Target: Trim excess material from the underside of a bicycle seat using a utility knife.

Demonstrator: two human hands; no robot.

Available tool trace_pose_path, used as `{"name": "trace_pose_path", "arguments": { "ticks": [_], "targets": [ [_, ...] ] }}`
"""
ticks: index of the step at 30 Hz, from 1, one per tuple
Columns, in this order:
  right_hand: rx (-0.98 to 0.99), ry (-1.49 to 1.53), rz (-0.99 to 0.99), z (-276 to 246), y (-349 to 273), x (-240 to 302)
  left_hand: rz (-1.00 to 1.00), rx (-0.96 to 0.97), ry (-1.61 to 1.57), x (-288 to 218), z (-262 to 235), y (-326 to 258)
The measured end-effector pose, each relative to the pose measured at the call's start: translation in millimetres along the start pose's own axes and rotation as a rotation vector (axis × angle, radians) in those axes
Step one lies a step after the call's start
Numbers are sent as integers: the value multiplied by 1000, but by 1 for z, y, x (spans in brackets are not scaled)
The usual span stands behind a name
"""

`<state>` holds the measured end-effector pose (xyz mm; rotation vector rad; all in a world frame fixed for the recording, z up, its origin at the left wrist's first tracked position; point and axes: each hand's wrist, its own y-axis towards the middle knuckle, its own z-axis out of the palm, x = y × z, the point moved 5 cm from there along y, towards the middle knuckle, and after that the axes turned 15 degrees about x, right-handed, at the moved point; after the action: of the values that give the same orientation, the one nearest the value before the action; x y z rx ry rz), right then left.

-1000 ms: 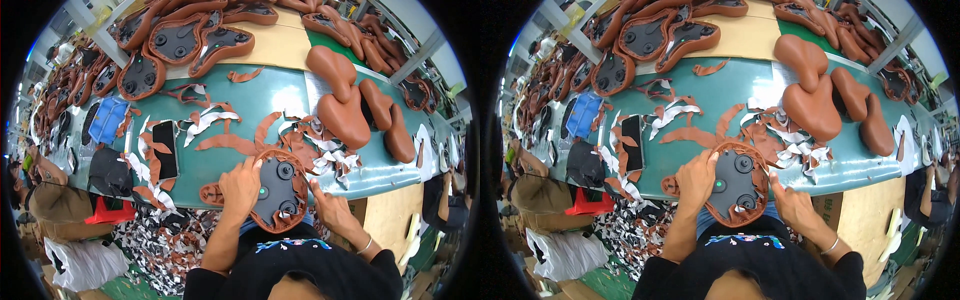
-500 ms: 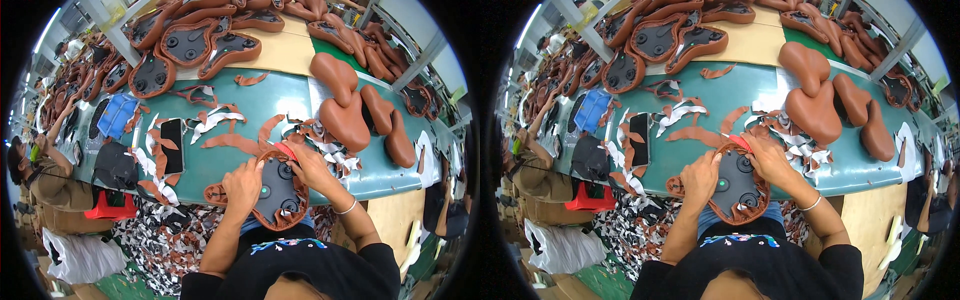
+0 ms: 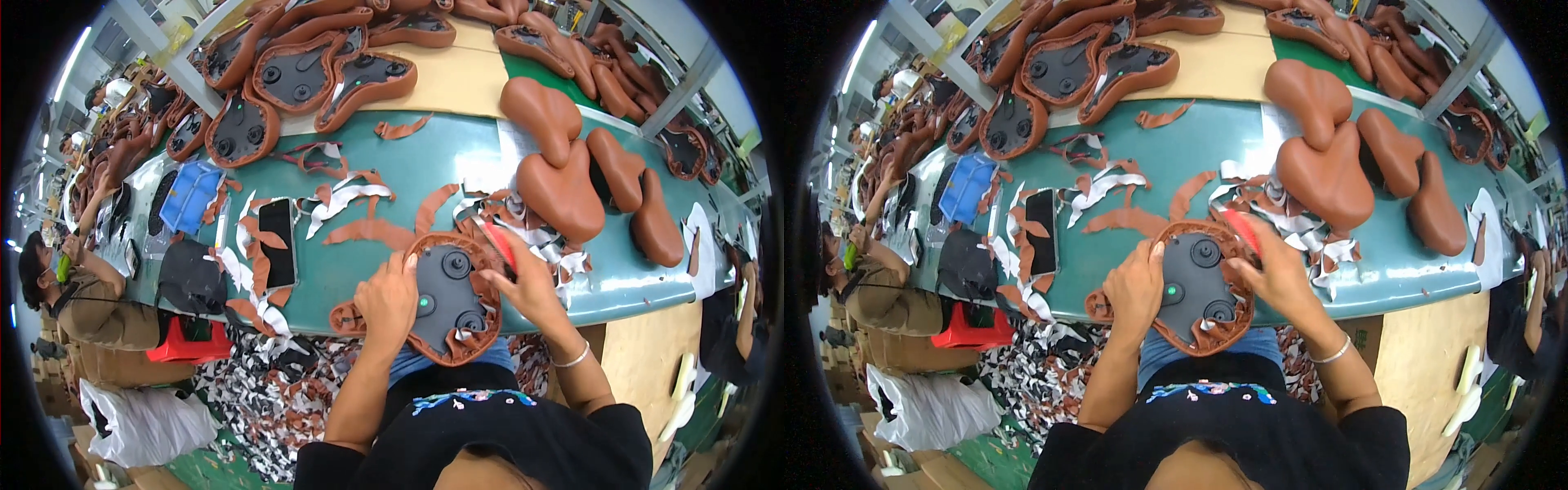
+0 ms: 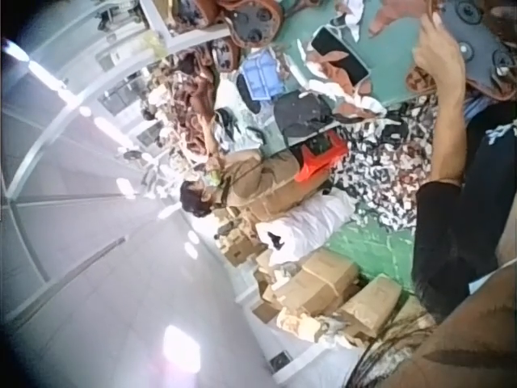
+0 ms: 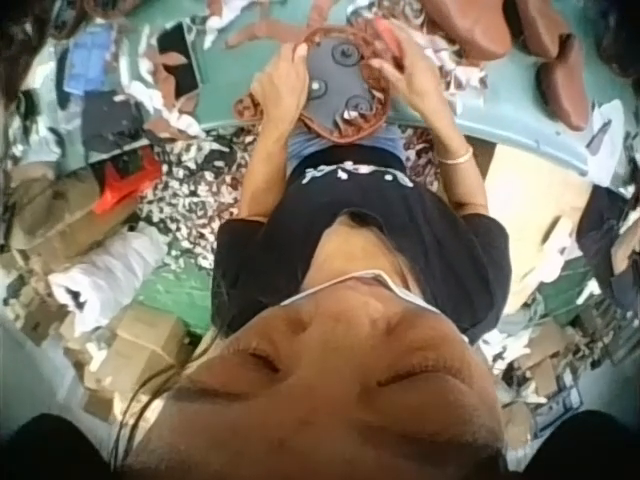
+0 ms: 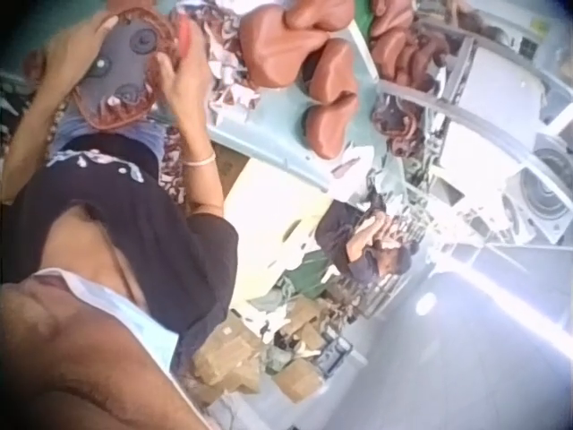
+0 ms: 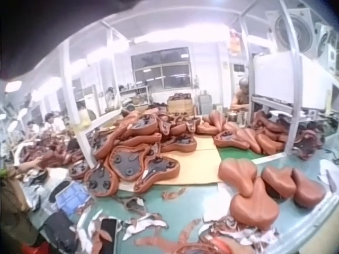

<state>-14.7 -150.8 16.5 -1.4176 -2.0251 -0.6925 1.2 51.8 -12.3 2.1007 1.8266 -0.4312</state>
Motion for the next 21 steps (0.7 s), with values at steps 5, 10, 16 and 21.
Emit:
{"name": "trace_pose_path", "arguments": {
  "ticks": [5,10,16,21],
  "targets": [
    [91,-164,-54,15,18,-12,19,7,-31,-5,-3,0],
    [303,793,220,3,-4,-21,-68,52,-29,3,-1,0],
    [55,555,138,-1,-1,-13,420,-31,-73,-60,-12,20],
    [-110,-14,-96,-19,-22,-8,585,111,-136,-59,13,29]
  ]
}}
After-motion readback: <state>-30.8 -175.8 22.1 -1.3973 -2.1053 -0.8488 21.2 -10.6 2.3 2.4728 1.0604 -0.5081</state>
